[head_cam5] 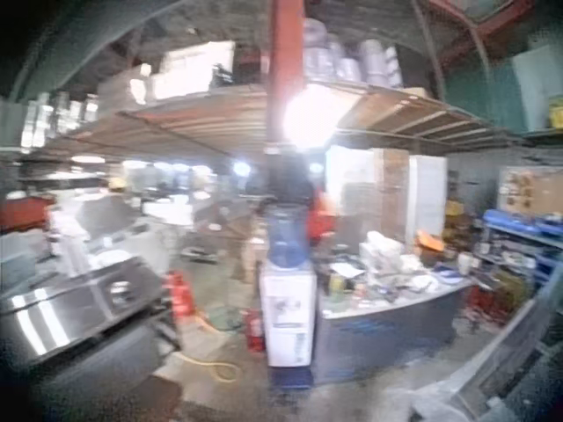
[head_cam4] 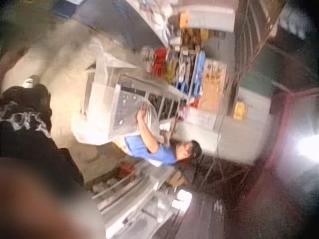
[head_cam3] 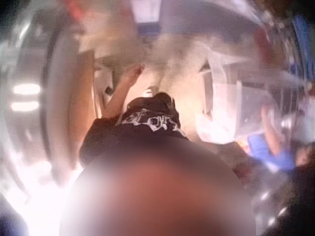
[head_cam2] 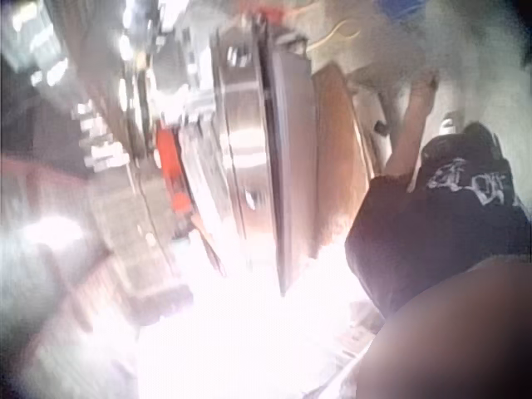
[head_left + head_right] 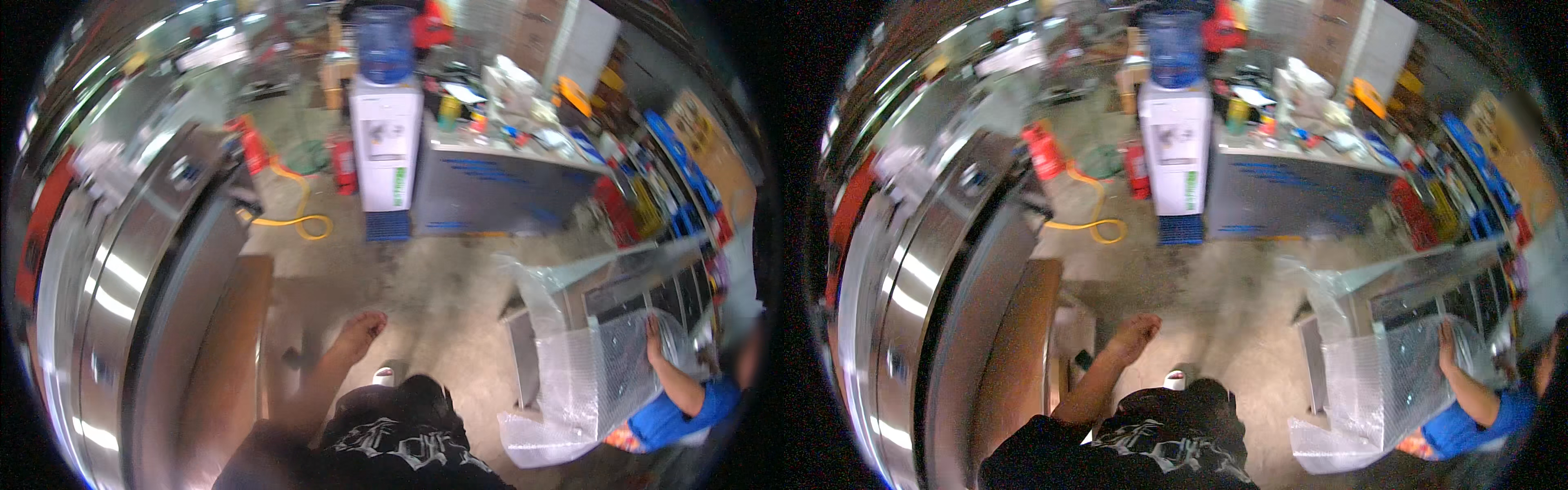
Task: The person selects a screwdriver from a toolbox and uses it to tighten screws on the control panel of a stainless steel commercial kitchen appliance. They then wipe the surface and handle the appliance, while other people move equipment in the background.
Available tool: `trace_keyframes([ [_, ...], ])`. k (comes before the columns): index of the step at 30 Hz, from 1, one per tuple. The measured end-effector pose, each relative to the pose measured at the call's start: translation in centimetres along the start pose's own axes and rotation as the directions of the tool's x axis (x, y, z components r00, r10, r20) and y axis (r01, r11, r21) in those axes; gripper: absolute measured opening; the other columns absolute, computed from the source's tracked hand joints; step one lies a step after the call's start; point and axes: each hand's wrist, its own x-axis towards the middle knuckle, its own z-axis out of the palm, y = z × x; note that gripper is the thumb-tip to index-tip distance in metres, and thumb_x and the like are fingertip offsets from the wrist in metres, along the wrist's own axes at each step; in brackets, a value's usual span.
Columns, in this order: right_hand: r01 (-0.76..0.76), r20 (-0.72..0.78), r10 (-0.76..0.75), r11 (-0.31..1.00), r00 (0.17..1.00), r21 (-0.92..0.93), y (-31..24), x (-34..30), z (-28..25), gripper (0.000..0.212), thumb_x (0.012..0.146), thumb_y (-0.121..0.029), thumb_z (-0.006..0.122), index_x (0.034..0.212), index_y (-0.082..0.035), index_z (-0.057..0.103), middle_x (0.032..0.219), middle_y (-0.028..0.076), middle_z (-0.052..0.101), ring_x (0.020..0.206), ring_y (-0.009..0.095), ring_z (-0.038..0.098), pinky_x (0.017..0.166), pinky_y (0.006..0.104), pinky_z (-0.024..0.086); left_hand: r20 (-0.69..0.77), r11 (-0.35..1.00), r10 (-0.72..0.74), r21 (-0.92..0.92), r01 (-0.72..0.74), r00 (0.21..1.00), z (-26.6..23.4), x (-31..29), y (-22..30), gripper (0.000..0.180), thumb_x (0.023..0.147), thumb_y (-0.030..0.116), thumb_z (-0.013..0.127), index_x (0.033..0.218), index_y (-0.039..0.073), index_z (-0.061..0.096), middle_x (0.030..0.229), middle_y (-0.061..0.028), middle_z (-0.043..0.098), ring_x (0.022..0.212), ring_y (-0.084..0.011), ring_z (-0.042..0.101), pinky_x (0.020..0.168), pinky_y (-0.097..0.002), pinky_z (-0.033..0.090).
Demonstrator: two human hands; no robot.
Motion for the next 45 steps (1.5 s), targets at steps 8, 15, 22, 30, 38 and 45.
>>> trace_keyframes([
  [8,0.000,-0.114,0.018,0.988,0.993,0.156,-15.0,17.0,-6.8,0.048,0.105,-0.035,0.052,0.134,0.003,0.057,0.126,0.018,0.065,0.118,0.030,0.059,0.103,0.0419,0.044,0.065,0.922,0.199,0.325,-0.209,0.978,16.7,30.2,7.8,0.020,0.097,0.012,0.068,0.109,-0.003,0.066,0.094,-0.0085,0.070,0.079,-0.0123,0.066,0.071,-0.0237,0.052],
  [15,-0.190,-0.167,0.220,0.966,0.961,0.177,-22.9,30.3,-17.3,0.046,0.104,-0.035,0.053,0.132,0.001,0.060,0.118,0.018,0.068,0.109,0.028,0.062,0.096,0.0427,0.047,0.143,0.434,0.504,0.811,-0.393,0.852,26.2,56.8,13.9,0.024,0.091,0.018,0.075,0.105,-0.002,0.073,0.081,-0.0111,0.075,0.071,-0.0183,0.072,0.071,-0.0312,0.057],
  [22,-0.148,-0.151,0.191,0.955,0.970,0.257,-27.2,40.3,-22.3,0.045,0.104,-0.036,0.053,0.131,-0.001,0.063,0.111,0.017,0.071,0.101,0.027,0.066,0.090,0.0434,0.051,0.398,0.013,0.567,0.871,-0.491,0.722,29.2,75.6,15.6,0.028,0.091,0.014,0.071,0.116,0.002,0.071,0.102,-0.0188,0.074,0.088,-0.0350,0.073,0.080,-0.0399,0.058],
  [30,0.123,-0.373,-0.132,0.991,0.919,-0.048,-54.3,45.9,-32.7,0.041,0.099,-0.033,0.056,0.120,0.001,0.064,0.112,0.031,0.068,0.109,0.050,0.064,0.092,0.0516,0.050,0.464,-0.261,0.526,0.886,-0.384,0.712,28.2,82.1,13.8,0.026,0.092,0.013,0.062,0.118,0.009,0.065,0.098,-0.0148,0.071,0.091,-0.0343,0.071,0.079,-0.0462,0.058],
  [38,0.479,-0.351,-0.637,0.759,0.687,-0.440,-79.2,57.5,-46.1,0.045,0.099,-0.031,0.058,0.133,-0.002,0.056,0.114,0.032,0.066,0.105,0.050,0.063,0.091,0.0542,0.050,0.284,-0.187,0.550,0.958,-0.215,0.785,29.8,80.9,13.3,0.032,0.094,0.017,0.065,0.126,0.009,0.064,0.109,-0.0147,0.071,0.095,-0.0353,0.070,0.082,-0.0470,0.056],
  [45,0.537,0.003,-0.746,0.477,0.666,-0.695,-88.5,69.5,-48.8,0.046,0.095,-0.025,0.062,0.137,-0.008,0.054,0.111,0.028,0.067,0.105,0.046,0.065,0.090,0.0544,0.052,-0.155,0.185,0.656,0.982,0.041,0.739,33.9,76.9,12.4,0.030,0.096,0.022,0.068,0.123,0.008,0.069,0.110,-0.0148,0.072,0.086,-0.0300,0.071,0.075,-0.0405,0.056],
])
